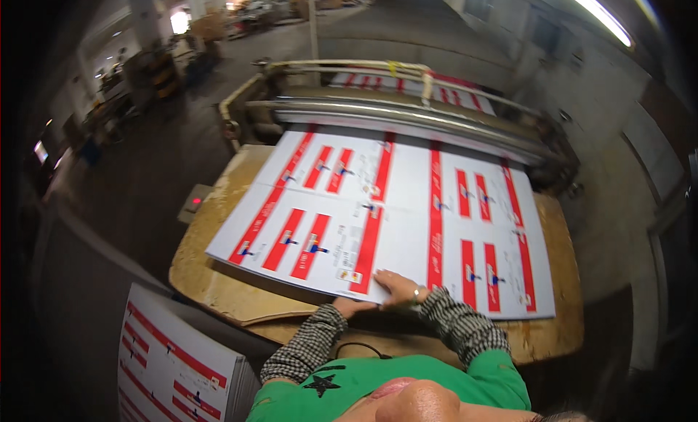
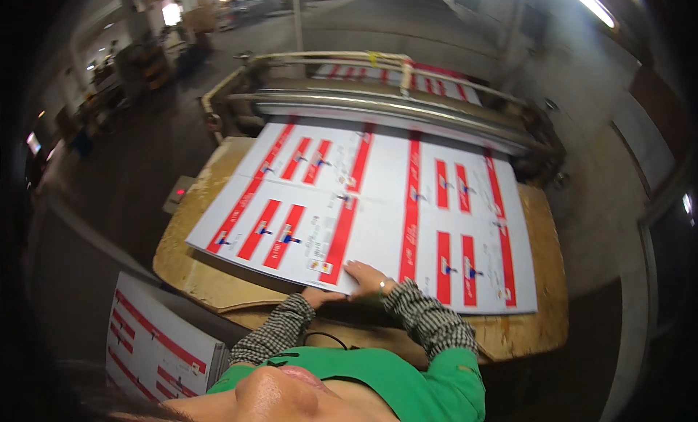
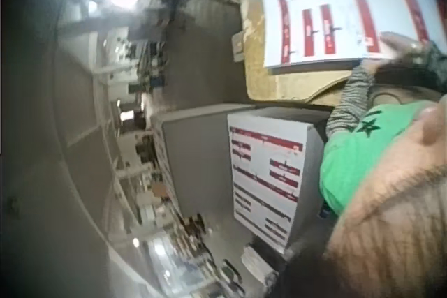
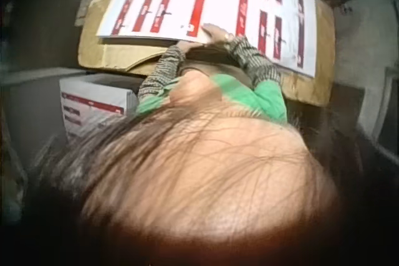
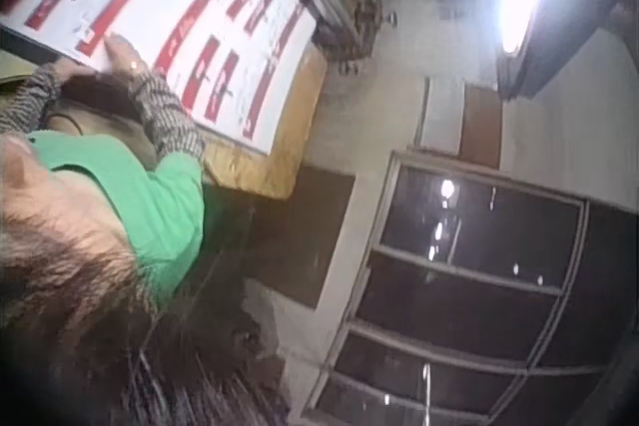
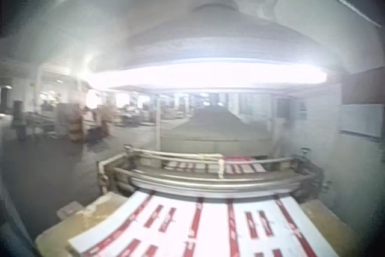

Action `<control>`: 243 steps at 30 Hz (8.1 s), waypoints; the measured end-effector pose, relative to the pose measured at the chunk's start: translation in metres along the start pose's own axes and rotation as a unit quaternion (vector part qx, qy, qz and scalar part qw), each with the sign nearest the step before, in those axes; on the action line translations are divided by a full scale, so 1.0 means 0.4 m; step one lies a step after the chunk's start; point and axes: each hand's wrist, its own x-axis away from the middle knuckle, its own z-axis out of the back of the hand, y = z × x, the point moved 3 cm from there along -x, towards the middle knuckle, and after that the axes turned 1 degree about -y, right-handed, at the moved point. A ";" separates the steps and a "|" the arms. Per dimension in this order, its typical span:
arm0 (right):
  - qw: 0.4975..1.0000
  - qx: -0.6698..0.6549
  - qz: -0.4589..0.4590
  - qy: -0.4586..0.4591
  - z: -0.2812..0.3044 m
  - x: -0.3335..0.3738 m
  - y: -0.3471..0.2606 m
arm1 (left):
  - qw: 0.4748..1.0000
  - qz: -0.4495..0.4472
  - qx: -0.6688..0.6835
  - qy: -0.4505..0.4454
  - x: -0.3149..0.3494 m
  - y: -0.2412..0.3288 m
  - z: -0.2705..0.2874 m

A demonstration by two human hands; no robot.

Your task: The person repeatedly picks up large printed sheets from a conveyor and stacks them on a wooden board. The person aligns each sheet by hand before placing it on the growing pile.

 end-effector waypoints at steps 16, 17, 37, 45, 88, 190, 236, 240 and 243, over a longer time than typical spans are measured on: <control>0.995 -0.062 -0.083 -0.002 0.124 -0.019 -0.045 | 0.956 0.201 -0.215 -0.020 -0.047 -0.005 0.048; 0.994 -0.076 -0.082 0.003 0.091 -0.019 -0.029 | 0.964 0.221 -0.147 -0.020 -0.044 -0.005 0.057; 0.996 0.019 -0.082 -0.031 0.000 -0.018 0.041 | 0.995 0.098 0.006 0.015 -0.041 -0.033 0.044; 0.979 -0.111 -0.076 0.156 0.196 0.010 -0.054 | 0.965 0.192 -0.173 -0.033 -0.011 0.036 0.027; 0.989 -0.124 -0.069 0.046 0.074 0.021 -0.111 | 0.969 0.214 -0.119 -0.032 0.050 -0.045 0.049; 0.984 -0.133 -0.093 0.068 0.203 0.033 -0.242 | 0.922 0.147 -0.345 -0.094 0.082 -0.130 0.030; 0.963 -0.041 -0.195 -0.183 -0.017 -0.021 -0.023 | 0.999 0.018 -0.045 0.003 0.069 -0.037 0.004; 0.991 0.006 -0.103 -0.080 0.004 0.009 -0.065 | 0.998 0.029 -0.058 0.004 0.076 -0.026 -0.005; 0.981 0.101 -0.132 -0.098 -0.040 0.016 -0.098 | 0.997 0.030 -0.064 0.010 0.087 -0.051 0.006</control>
